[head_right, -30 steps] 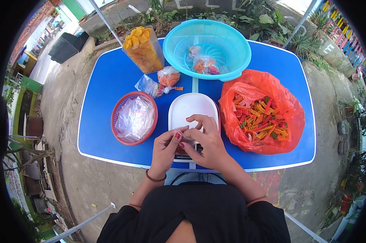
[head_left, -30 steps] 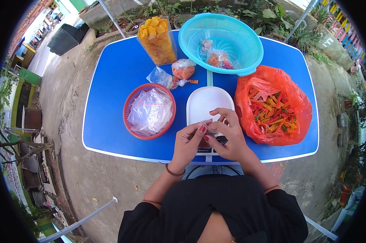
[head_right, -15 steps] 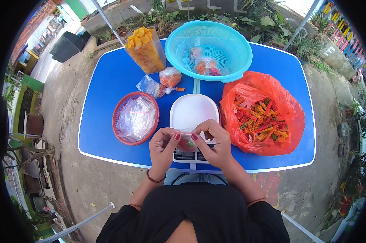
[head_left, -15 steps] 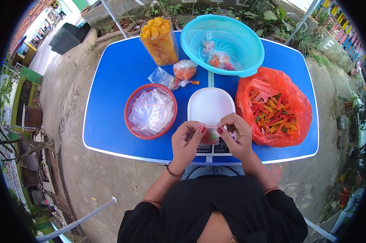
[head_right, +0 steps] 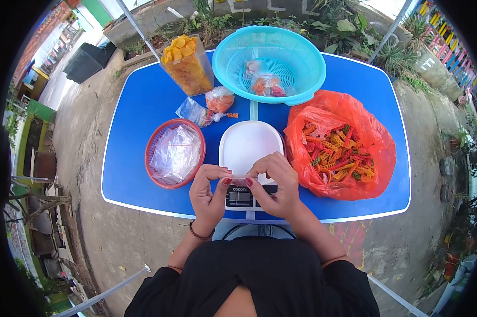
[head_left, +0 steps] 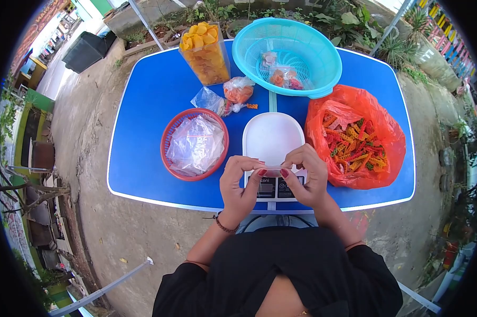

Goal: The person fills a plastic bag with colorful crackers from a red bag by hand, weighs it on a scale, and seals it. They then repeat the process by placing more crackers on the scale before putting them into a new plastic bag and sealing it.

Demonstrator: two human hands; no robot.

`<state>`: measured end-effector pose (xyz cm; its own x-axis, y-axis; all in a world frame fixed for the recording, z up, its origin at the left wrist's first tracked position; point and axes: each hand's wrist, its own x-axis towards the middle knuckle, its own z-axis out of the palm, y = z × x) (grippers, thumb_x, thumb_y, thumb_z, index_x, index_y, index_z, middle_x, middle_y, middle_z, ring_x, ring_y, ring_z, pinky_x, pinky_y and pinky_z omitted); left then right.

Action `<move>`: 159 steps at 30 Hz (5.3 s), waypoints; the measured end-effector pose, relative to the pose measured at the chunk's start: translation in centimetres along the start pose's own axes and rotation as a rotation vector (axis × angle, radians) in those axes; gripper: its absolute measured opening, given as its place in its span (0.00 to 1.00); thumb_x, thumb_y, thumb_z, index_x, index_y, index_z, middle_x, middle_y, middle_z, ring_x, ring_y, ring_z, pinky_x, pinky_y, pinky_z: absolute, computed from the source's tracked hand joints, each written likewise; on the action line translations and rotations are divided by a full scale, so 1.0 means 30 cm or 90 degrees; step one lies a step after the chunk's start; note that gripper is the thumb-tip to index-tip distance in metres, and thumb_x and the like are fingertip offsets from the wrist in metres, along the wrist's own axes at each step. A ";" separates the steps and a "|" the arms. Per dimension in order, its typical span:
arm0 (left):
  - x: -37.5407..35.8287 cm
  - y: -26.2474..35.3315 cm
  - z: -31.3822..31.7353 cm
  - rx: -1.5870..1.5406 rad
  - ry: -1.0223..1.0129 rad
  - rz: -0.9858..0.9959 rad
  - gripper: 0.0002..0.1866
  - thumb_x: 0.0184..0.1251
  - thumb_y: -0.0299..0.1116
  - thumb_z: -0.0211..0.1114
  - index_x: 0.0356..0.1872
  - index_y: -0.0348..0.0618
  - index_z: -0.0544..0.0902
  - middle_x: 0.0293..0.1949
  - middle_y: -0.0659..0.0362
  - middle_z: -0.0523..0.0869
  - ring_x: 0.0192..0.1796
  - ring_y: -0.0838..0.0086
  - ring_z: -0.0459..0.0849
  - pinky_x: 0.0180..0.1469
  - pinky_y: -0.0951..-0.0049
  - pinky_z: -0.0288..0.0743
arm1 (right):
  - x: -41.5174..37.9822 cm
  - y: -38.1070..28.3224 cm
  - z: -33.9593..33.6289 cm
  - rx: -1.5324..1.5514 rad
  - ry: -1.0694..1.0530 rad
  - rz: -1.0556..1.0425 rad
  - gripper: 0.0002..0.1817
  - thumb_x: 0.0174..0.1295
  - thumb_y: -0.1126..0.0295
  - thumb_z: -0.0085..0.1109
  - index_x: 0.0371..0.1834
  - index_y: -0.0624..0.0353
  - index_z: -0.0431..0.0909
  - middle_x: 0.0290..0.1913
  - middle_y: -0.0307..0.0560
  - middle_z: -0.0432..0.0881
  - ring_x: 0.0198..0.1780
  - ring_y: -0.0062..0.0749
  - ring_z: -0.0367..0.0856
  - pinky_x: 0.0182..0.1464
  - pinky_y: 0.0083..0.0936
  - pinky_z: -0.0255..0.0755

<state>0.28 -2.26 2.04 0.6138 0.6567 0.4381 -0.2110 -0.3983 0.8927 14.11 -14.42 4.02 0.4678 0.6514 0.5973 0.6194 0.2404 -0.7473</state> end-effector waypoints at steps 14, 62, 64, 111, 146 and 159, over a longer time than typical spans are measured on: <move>0.012 0.008 -0.003 0.250 -0.109 0.151 0.05 0.69 0.28 0.68 0.40 0.42 0.81 0.43 0.54 0.85 0.45 0.63 0.82 0.53 0.66 0.69 | -0.004 0.002 0.038 -0.117 -0.028 -0.084 0.08 0.48 0.78 0.65 0.32 0.59 0.79 0.32 0.45 0.82 0.33 0.41 0.76 0.36 0.33 0.69; 0.012 0.013 0.003 -0.268 -0.141 -0.409 0.33 0.67 0.22 0.72 0.70 0.37 0.66 0.49 0.53 0.87 0.47 0.73 0.90 0.52 0.72 0.85 | -0.083 0.031 -0.051 0.425 -0.056 0.418 0.25 0.64 0.79 0.70 0.58 0.62 0.65 0.43 0.41 0.80 0.47 0.22 0.84 0.50 0.19 0.80; -0.001 -0.029 0.003 -0.278 -0.153 -0.353 0.34 0.66 0.22 0.73 0.70 0.37 0.66 0.49 0.53 0.87 0.49 0.72 0.89 0.49 0.71 0.88 | -0.108 0.057 -0.044 0.407 -0.005 0.388 0.22 0.63 0.83 0.69 0.56 0.63 0.68 0.43 0.42 0.80 0.49 0.24 0.85 0.51 0.20 0.81; 0.300 -0.023 -0.018 0.590 -0.146 0.136 0.28 0.64 0.39 0.71 0.67 0.48 0.81 0.73 0.51 0.75 0.79 0.54 0.63 0.78 0.43 0.44 | 0.286 0.144 0.053 -0.186 -0.125 -0.037 0.17 0.60 0.82 0.62 0.54 0.66 0.81 0.55 0.58 0.84 0.57 0.55 0.82 0.58 0.41 0.78; 0.200 -0.026 -0.233 0.441 0.039 0.103 0.12 0.62 0.28 0.75 0.47 0.53 0.90 0.38 0.68 0.87 0.45 0.76 0.85 0.61 0.64 0.58 | 0.278 0.052 0.245 -0.095 -0.125 -0.119 0.04 0.61 0.78 0.66 0.38 0.59 0.83 0.38 0.45 0.82 0.43 0.45 0.80 0.49 0.39 0.72; 0.240 0.075 0.140 0.086 -0.192 0.071 0.08 0.66 0.26 0.72 0.44 0.39 0.90 0.41 0.54 0.91 0.48 0.65 0.88 0.53 0.67 0.79 | 0.100 0.029 -0.172 -0.176 -0.017 -0.006 0.10 0.53 0.84 0.66 0.37 0.61 0.80 0.35 0.45 0.78 0.40 0.42 0.77 0.43 0.35 0.71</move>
<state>7.43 -1.12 6.76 0.7937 0.3943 0.4632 -0.1987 -0.5517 0.8101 19.30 -15.96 6.66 0.4470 0.6691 0.5937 0.7739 0.0437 -0.6318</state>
